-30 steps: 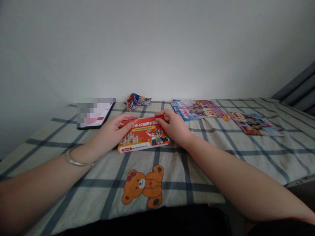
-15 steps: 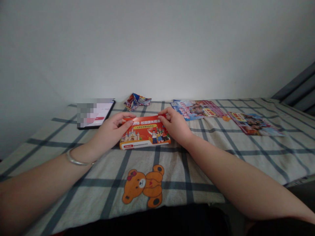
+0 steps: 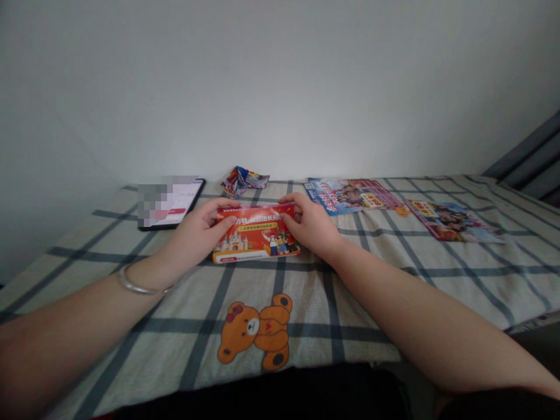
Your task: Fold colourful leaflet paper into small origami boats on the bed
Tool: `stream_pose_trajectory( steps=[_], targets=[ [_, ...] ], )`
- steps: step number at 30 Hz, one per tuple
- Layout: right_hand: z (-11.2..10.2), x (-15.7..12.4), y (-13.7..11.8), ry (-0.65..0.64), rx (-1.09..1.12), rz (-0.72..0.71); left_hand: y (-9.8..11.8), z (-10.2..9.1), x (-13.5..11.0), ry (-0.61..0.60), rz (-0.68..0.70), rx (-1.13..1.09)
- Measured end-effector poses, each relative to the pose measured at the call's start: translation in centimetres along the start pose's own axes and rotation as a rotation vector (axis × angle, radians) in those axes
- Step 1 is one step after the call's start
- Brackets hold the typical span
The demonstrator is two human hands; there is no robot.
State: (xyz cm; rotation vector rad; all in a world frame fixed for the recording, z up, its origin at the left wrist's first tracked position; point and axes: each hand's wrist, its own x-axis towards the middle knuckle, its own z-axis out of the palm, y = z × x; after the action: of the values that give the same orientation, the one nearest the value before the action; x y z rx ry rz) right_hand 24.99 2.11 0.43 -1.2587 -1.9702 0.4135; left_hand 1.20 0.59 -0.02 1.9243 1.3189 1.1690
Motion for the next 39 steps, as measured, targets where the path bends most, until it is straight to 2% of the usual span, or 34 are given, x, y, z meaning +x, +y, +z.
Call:
stream_pose_trajectory(
  steps=[7,16,30,39],
  targets=[
    [0.52,0.27,1.07,0.008,0.091,0.049,0.07,0.12,0.06,0.003,-0.028,-0.074],
    [0.34,0.15,0.46,0.002,0.131,0.093,-0.21,0.16,0.12,-0.028,-0.071,-0.147],
    [0.57,0.13,0.84,0.038,0.154,0.053,-0.16,0.25,0.04,-0.027,-0.067,-0.240],
    [0.42,0.08,0.59,0.044,0.174,0.044,-0.32,0.24,0.14,-0.011,-0.029,-0.208]
  ],
)
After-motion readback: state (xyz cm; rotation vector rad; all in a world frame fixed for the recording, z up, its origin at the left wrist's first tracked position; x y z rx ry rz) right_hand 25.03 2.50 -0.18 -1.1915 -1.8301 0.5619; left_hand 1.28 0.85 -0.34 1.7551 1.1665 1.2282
